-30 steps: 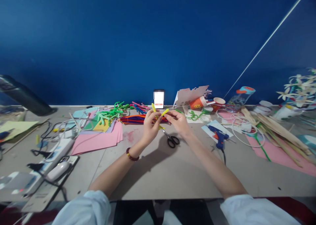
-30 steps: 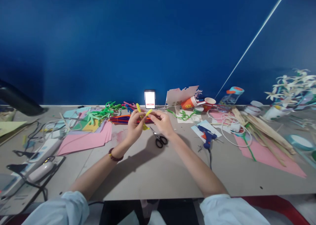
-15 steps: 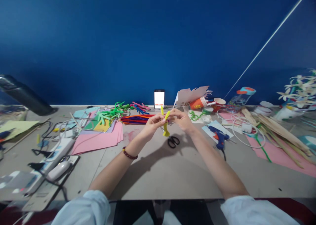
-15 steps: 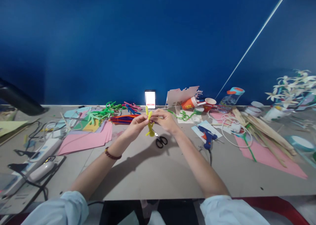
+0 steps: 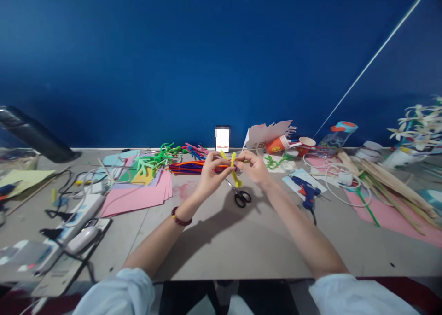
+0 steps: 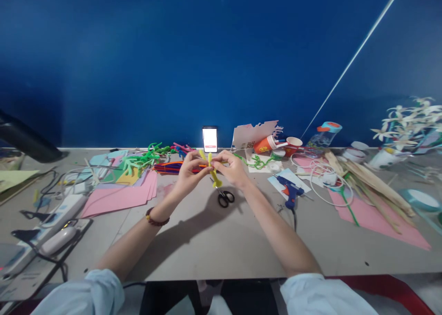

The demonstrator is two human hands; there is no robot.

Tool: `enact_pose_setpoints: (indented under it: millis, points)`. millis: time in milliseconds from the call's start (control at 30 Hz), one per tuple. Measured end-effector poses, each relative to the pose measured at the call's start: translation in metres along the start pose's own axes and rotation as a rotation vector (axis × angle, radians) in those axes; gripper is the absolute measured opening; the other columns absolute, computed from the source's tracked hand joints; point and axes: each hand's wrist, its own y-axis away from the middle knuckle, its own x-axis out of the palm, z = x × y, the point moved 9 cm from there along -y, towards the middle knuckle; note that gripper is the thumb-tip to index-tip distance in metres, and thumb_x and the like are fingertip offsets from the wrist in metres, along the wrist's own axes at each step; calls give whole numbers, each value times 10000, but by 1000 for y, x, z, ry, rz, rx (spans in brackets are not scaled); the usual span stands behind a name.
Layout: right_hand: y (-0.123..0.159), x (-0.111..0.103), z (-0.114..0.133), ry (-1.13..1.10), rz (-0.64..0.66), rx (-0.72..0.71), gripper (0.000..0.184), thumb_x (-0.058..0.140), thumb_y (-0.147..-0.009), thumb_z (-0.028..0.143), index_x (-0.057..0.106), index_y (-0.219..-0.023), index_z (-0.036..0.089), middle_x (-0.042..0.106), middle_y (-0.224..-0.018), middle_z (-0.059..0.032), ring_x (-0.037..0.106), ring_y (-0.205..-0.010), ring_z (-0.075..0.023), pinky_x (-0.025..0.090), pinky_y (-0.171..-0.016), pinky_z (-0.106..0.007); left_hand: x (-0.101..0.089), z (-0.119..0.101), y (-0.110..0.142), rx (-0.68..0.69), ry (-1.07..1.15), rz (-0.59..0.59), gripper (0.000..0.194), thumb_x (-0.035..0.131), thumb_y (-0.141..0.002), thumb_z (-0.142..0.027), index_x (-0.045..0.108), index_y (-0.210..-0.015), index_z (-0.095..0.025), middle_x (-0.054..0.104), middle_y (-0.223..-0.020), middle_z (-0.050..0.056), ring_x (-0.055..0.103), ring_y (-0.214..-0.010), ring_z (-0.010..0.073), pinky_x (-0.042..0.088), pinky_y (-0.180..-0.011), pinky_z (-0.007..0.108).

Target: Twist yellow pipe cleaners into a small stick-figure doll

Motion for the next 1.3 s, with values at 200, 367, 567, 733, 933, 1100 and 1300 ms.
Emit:
enact_pose_setpoints:
  millis: [200, 367, 567, 733, 933, 1100, 1300]
  points:
    - [4, 5, -15, -28, -139, 56, 234, 672, -771, 416, 629, -692, 199, 578, -800, -21, 571, -782, -166, 485, -710, -299, 1, -20, 9, 201, -295, -29, 118, 664, -834, -314, 659, -854, -198, 544, -866, 41, 547, -837, 166, 476, -747, 297]
    - [5, 12, -21, -45, -109, 83, 234, 667, -785, 433, 655, -720, 209, 591, -802, -20, 579, -787, -170, 505, -703, -302, 1, -14, 9, 165, -295, -38, 125, 579, -883, -289, 621, -811, -196, 626, -839, 48, 581, -801, 169, 458, -726, 284]
    - [3, 10, 2, 246, -50, -166, 155, 579, -888, 316, 710, -896, 235, 643, -864, -49, 590, -894, -209, 482, -834, -371, -1, 3, 6, 36, -167, -33, 107, 579, -870, -255, 660, -872, -185, 690, -855, 62, 627, -788, 178, 485, -724, 289]
    - [6, 10, 20, 538, -20, -394, 172, 535, -912, 216, 703, -949, 225, 648, -910, -78, 551, -955, -244, 444, -864, -413, 3, 17, 4, -89, -18, -5, 109, 621, -835, -258, 680, -835, -166, 701, -816, 58, 646, -737, 168, 514, -695, 284]
    - [7, 6, 34, 638, 32, -483, 200, 514, -932, 226, 710, -938, 260, 626, -994, -77, 527, -1008, -246, 426, -900, -418, 13, 15, 1, -118, 159, 115, 144, 682, -795, -306, 690, -811, -163, 716, -794, 60, 665, -735, 176, 529, -679, 286]
    - [8, 3, 40, 737, 22, -484, 220, 519, -939, 300, 735, -926, 258, 626, -793, -70, 524, -816, -231, 421, -757, -390, 12, 5, 0, -49, 62, 157, 144, 668, -811, -309, 704, -819, -169, 710, -773, 67, 640, -703, 169, 499, -622, 266]
    - [9, 9, 38, 671, 79, -484, 219, 503, -947, 283, 720, -962, 260, 723, -923, -68, 597, -937, -244, 434, -855, -420, 11, -4, -1, 26, 29, 183, 135, 656, -831, -304, 708, -815, -181, 708, -777, 63, 632, -711, 164, 485, -640, 259]
